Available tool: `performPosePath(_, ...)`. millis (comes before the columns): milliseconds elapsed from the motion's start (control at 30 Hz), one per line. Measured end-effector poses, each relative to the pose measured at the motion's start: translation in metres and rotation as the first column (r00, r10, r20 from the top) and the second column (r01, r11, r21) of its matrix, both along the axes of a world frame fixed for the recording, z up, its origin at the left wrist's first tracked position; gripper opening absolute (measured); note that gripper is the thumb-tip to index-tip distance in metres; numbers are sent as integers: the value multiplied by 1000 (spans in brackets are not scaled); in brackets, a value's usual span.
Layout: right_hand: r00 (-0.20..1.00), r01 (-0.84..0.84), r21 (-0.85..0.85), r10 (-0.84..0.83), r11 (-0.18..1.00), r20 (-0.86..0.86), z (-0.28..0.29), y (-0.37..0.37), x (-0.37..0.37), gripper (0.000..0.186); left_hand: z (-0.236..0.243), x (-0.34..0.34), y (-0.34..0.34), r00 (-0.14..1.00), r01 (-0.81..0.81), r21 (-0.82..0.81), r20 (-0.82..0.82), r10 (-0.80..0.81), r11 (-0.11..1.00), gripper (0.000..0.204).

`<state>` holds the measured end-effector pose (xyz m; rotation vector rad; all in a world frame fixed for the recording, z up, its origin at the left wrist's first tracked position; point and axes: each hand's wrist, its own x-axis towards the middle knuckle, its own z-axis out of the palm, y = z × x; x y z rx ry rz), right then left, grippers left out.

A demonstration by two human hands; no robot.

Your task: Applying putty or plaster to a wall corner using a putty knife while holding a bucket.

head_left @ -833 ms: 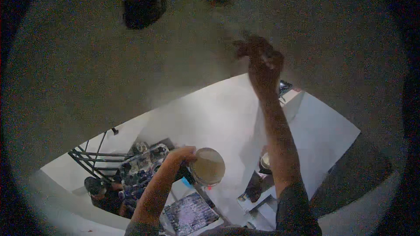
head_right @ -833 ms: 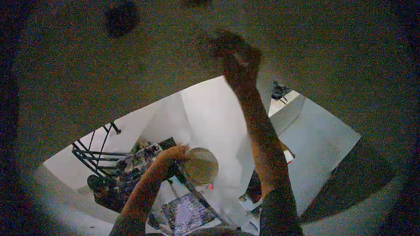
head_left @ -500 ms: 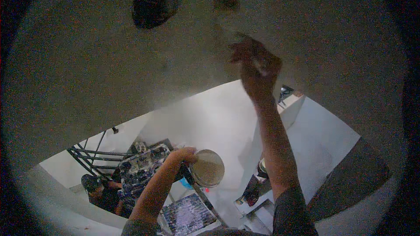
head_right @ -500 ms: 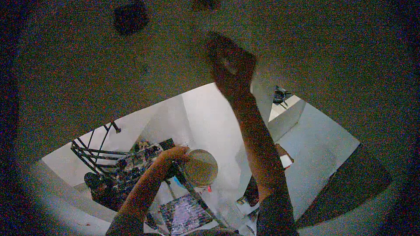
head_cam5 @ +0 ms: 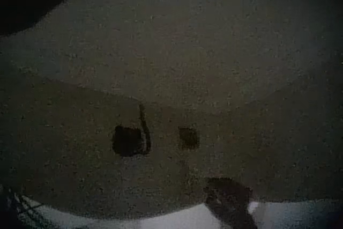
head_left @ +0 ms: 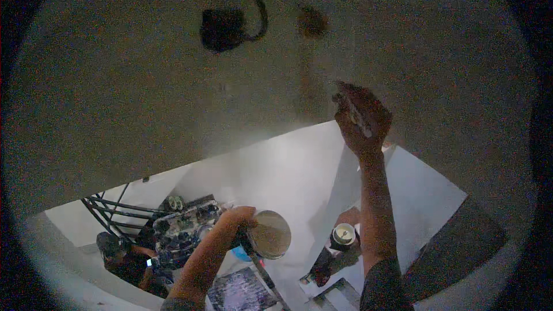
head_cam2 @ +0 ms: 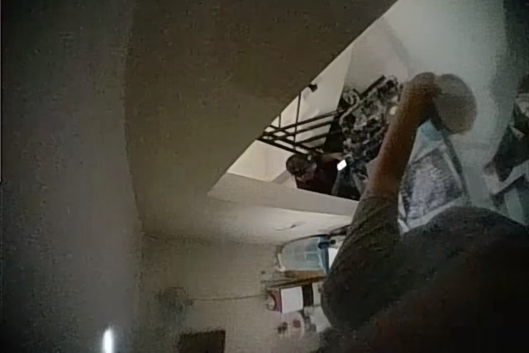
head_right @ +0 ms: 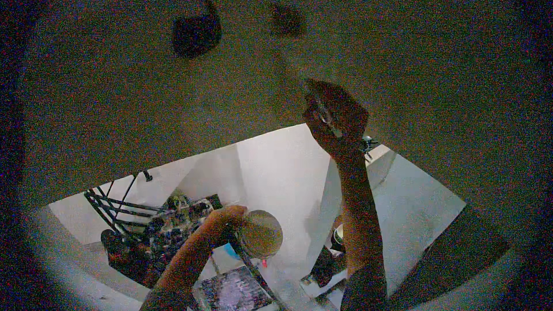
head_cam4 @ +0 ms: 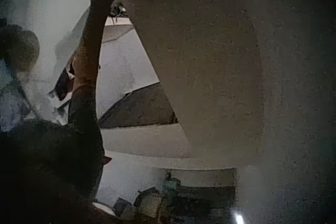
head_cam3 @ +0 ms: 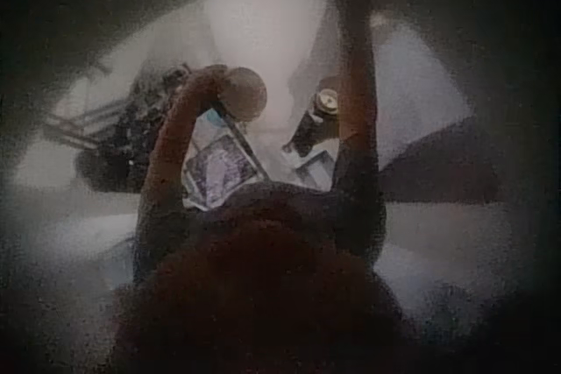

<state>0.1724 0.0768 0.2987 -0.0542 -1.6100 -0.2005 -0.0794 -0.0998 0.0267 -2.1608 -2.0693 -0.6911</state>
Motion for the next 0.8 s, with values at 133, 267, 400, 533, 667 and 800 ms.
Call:
performPosePath(133, 984, 177, 128, -180, 976, 12, 11, -9, -7, 33, 8, 2, -4, 981, 34, -54, 193, -23, 998, 24)
performPosePath(267, 985, 158, 196, -169, 968, 40, 16, 5, -16, 30, -22, -11, 3, 467, 92, 40, 881, -79, 995, 29)
performPosePath(400, 989, 150, 111, -148, 982, -27, 2, 32, -13, 26, 8, 3, -4, 898, 13, -126, 439, 44, 992, 31)
performPosePath(533, 993, 110, -10, -111, 994, -34, -2, 26, -3, 22, -52, -34, 14, 502, 157, -63, 864, -25, 986, 30)
performPosePath(667, 980, 200, -42, -200, 979, -5, 1, -11, -1, 24, -34, -19, 10, 396, 96, -44, 918, 2, 994, 30)
performPosePath(800, 969, 218, 89, -226, 972, 98, 11, -22, -15, 21, -35, -33, 14, 525, 186, -87, 851, -24, 979, 30)
